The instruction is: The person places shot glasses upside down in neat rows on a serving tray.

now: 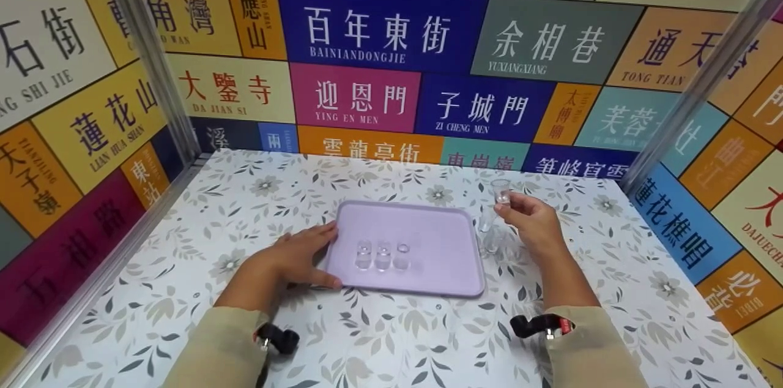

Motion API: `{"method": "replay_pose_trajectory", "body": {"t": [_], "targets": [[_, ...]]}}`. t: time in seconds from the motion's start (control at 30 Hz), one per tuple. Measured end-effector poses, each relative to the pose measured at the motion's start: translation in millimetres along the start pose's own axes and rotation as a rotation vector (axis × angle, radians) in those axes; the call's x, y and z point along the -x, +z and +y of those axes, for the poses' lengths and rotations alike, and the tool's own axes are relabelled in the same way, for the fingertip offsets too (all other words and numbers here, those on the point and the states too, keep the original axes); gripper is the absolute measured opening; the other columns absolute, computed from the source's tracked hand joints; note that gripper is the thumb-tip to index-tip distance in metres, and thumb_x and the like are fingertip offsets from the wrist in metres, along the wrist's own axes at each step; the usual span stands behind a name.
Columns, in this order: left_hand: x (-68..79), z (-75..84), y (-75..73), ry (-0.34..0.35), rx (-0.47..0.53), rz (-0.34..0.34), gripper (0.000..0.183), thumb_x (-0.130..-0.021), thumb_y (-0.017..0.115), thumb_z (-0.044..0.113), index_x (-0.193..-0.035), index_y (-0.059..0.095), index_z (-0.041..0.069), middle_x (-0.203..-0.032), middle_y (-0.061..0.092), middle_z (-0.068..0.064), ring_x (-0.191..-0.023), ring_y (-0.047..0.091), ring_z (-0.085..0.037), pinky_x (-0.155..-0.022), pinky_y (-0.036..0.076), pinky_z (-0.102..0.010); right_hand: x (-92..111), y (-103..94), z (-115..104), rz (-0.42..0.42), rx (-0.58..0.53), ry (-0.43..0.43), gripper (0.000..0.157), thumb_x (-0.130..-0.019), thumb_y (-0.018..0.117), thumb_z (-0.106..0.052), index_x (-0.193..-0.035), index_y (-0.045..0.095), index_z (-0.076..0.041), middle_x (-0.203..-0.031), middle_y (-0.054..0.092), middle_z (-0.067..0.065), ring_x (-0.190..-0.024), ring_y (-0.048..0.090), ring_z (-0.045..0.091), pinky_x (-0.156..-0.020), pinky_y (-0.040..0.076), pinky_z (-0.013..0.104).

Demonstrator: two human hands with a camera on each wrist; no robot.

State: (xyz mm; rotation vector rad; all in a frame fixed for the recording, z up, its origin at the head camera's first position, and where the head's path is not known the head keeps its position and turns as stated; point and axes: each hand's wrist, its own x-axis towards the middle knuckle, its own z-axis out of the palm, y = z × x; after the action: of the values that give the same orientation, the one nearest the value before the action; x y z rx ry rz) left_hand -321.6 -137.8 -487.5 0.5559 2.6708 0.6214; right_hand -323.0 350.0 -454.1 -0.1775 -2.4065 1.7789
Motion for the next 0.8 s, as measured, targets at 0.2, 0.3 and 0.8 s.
{"method": "replay_pose_trajectory", "body": {"t": [0.2, 0.3, 0.8], "targets": [[-0.8, -0.6, 0.5, -0.004, -0.001, 0.000, 0.124, -0.073, 0.086, 0.075, -0.172, 0.024, 0.032, -0.181, 0.012, 0.016, -0.171, 0.010, -0.023, -0.137, -0.001, -0.066, 6, 19.6, -7, -0.066, -0.038, -0.072, 0.053, -0.095, 0.084, -0.031, -0.136, 0.069, -0.001, -0.103, 0.075, -0.013, -0.100, 0.071, 0.005, -0.089, 0.061, 0.018], [-0.8, -1.0, 0.6, 0.003, -0.002, 0.003, 0.123, -0.074, 0.086, 0.074, -0.172, 0.024, 0.031, -0.181, 0.012, 0.016, -0.171, 0.010, -0.024, -0.136, -0.001, -0.066, 9, 27.6, -10, -0.099, -0.052, -0.094, 0.049, -0.095, 0.084, -0.028, -0.132, 0.071, 0.000, -0.102, 0.076, -0.012, -0.098, 0.071, 0.007, -0.087, 0.062, 0.021], [2.5, 0.2, -2.4, 0.047, -0.036, 0.004, 0.121, -0.078, 0.084, 0.073, -0.172, 0.025, 0.025, -0.182, 0.014, 0.010, -0.170, 0.013, -0.031, -0.133, 0.005, -0.073, 24, 49.9, -25, -0.238, -0.185, -0.160, 0.040, -0.096, 0.082, -0.015, -0.129, 0.071, 0.004, -0.097, 0.071, -0.004, -0.088, 0.067, 0.011, -0.081, 0.061, 0.025]]}}
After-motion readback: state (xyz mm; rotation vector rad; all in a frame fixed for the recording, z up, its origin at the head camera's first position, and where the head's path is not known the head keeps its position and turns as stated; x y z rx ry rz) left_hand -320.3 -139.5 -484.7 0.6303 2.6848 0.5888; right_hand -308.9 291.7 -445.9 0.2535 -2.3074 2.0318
